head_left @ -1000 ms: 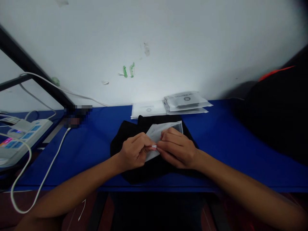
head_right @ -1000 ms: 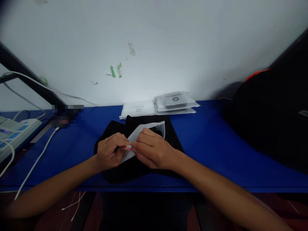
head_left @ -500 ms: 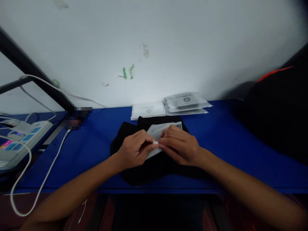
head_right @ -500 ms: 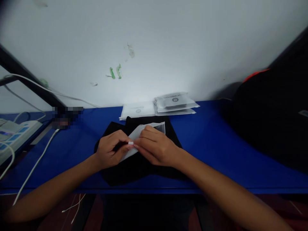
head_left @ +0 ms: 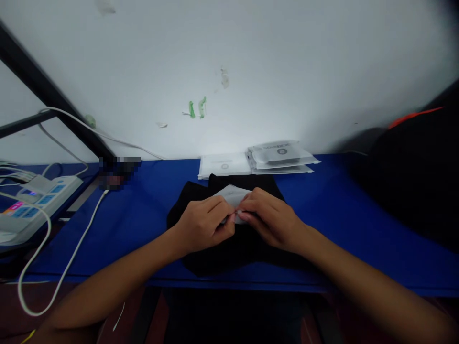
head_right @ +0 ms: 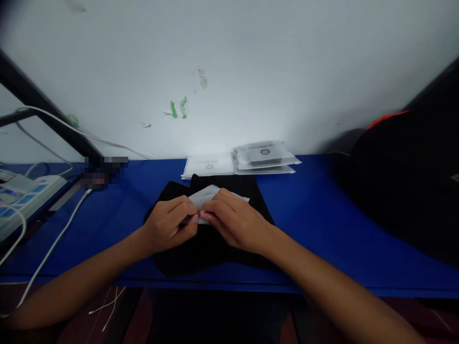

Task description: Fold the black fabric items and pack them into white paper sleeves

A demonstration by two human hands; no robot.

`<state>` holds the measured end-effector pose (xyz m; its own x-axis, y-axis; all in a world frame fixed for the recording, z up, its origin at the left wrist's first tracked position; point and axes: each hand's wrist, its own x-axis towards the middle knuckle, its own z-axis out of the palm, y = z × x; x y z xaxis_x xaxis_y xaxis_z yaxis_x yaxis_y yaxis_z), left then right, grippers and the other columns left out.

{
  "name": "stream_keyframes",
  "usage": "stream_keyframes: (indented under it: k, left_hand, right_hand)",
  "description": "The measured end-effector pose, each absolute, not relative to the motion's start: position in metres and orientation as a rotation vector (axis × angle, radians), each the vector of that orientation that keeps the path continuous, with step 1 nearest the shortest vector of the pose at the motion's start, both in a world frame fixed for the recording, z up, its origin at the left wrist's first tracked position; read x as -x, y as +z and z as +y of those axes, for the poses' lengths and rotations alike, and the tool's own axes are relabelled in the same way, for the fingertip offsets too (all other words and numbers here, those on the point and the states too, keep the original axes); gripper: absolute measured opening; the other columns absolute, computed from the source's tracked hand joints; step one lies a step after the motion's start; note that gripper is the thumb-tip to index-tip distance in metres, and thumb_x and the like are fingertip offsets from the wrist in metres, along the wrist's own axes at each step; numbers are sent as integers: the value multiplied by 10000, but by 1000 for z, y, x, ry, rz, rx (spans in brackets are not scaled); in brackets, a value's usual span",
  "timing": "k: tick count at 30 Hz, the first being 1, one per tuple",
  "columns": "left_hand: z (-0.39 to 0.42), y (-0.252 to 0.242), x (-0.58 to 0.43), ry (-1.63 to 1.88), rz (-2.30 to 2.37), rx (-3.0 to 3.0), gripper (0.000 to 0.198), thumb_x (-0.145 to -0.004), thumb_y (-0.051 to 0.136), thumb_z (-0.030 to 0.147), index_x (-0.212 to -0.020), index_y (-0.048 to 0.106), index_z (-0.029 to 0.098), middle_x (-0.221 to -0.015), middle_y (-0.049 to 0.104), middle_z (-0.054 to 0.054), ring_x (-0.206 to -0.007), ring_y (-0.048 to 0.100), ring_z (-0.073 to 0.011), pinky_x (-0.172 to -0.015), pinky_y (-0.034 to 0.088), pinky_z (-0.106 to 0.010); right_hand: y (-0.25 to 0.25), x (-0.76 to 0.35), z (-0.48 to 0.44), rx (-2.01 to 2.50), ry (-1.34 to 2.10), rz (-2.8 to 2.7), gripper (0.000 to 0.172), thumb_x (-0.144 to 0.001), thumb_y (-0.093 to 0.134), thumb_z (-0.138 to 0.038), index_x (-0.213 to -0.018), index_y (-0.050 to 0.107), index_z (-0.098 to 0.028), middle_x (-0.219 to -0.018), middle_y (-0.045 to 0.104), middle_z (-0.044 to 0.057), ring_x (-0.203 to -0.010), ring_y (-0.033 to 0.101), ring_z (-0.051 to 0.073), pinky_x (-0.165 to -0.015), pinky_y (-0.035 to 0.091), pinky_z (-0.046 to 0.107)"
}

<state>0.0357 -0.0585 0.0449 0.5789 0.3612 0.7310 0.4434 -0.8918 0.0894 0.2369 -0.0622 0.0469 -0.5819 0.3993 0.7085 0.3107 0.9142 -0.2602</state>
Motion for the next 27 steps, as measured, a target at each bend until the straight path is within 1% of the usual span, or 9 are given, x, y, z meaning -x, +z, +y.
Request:
stream_keyframes:
  k: [4,7,10,13,16,19,27]
  left_hand:
    - [-59,48,-36,-1032,-664,2636,189,-928,448,177,-757,525,159,-643,547,-1,-573,505,-125,-512,421,-240]
    - [-59,49,-35,-947,-560,2660,248,-926,435,139,-691,507,164,-615,545,-1,-555,506,-123,-494,407,-245]
    - [-58,47,-34,-972,-500,2696,274,-908,425,121,-645,475,181,-577,515,18,-511,462,-112,-450,362,-246]
    - [-57,43,-33,-1018,-461,2723,292,-897,404,133,-614,437,198,-547,471,31,-481,412,-109,-419,319,-254]
    - [-58,40,-34,-1072,-421,2740,298,-884,409,130,-595,417,202,-531,434,39,-473,389,-105,-422,328,-248]
    - [-58,37,-36,-1106,-418,2750,302,-876,414,123,-584,415,201,-525,426,40,-473,384,-102,-425,332,-244]
    - [-56,30,-39,-1167,-410,2683,311,-874,442,134,-570,423,197,-495,412,46,-446,361,-98,-410,298,-242]
  right_hand:
    - [44,-238,-61,478,103,-2230,96,-956,458,-147,-1001,538,-178,-795,608,48,-741,540,169,-656,490,295]
    - [41,-238,-61,445,68,-2226,99,-943,457,-120,-983,529,-175,-781,597,50,-756,548,181,-662,490,308]
    - [40,-238,-62,443,48,-2295,122,-931,431,-93,-974,522,-162,-765,580,60,-761,540,195,-655,483,319]
    - [41,-239,-63,436,100,-2384,171,-918,388,-79,-996,518,-158,-787,578,70,-761,526,199,-647,470,320]
    - [41,-240,-64,431,172,-2439,206,-897,363,-54,-998,508,-160,-794,565,71,-747,508,194,-651,460,313]
    - [40,-240,-64,448,233,-2457,205,-891,357,-47,-974,502,-166,-801,556,72,-759,503,194,-657,455,305]
    - [37,-239,-65,526,384,-2473,224,-847,396,-5,-938,538,-153,-819,547,72,-773,488,181,-665,448,295]
